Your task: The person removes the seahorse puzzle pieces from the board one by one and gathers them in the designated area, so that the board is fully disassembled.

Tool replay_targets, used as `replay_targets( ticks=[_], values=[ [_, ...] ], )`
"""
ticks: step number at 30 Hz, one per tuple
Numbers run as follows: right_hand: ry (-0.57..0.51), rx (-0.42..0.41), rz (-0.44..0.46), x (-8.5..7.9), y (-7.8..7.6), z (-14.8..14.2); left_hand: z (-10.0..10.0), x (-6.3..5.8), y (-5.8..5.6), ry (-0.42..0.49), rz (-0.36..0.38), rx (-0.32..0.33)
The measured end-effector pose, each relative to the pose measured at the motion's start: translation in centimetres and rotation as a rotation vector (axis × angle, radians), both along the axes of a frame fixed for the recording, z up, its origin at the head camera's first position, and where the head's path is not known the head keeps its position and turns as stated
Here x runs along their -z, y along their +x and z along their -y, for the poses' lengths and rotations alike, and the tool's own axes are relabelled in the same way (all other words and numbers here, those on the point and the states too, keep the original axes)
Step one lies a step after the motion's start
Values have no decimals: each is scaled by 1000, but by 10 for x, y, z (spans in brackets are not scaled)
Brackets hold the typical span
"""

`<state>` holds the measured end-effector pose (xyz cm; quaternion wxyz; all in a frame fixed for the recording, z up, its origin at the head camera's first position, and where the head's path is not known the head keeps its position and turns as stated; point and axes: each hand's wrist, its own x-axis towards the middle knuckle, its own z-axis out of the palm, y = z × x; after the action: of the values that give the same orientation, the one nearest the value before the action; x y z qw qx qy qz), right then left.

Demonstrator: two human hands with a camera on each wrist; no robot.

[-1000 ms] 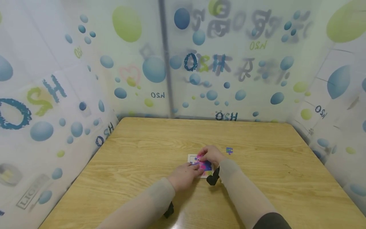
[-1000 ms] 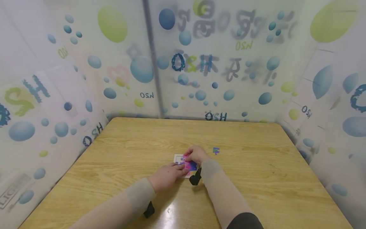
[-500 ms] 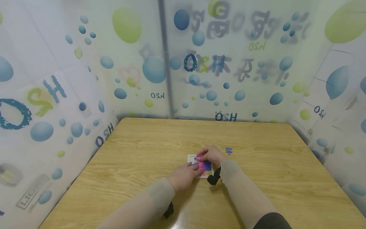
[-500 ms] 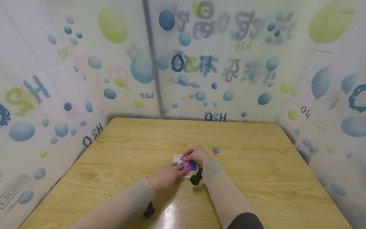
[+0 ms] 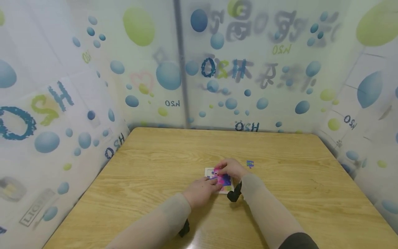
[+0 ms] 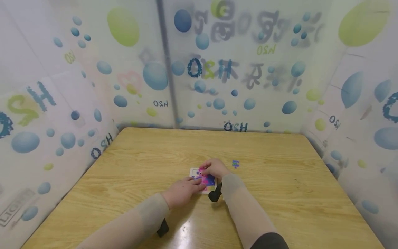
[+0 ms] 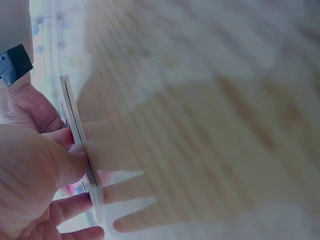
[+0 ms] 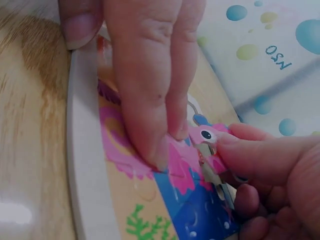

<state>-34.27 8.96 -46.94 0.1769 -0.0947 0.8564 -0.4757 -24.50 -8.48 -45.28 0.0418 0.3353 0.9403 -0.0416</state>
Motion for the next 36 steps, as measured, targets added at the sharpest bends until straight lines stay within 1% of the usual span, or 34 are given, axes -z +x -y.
replay_targets(
  ticks=[3, 7, 9, 15, 18, 21, 23, 27, 30, 36],
  values=[
    [-78, 19, 42, 0, 1, -2, 0, 0, 0, -6, -11, 8],
    [-219, 49, 115, 0, 1, -6, -1, 0, 0, -12, -15, 11],
    [-251, 64, 133, 0, 1, -9, -1, 0, 0, -11, -7, 6],
    [-271, 110, 154, 0, 0, -20, -2, 0, 0, -3, 26, -11],
    [-260, 121, 145, -1, -1, -30, -3, 0, 1, 2, 32, -14],
    [-246, 116, 135, -3, -2, -42, -3, 0, 1, 9, 46, -25],
    [-240, 95, 121, -4, -4, -52, -3, 0, 1, 11, 52, -30],
    [-224, 62, 89, -7, -7, -71, -2, 1, 1, 16, 49, -32],
    [-212, 55, 72, -9, -10, -85, -2, 2, 0, 20, 50, -38],
    [-216, 75, 102, -12, -12, -109, -2, 3, -1, 21, 58, -52]
  ],
)
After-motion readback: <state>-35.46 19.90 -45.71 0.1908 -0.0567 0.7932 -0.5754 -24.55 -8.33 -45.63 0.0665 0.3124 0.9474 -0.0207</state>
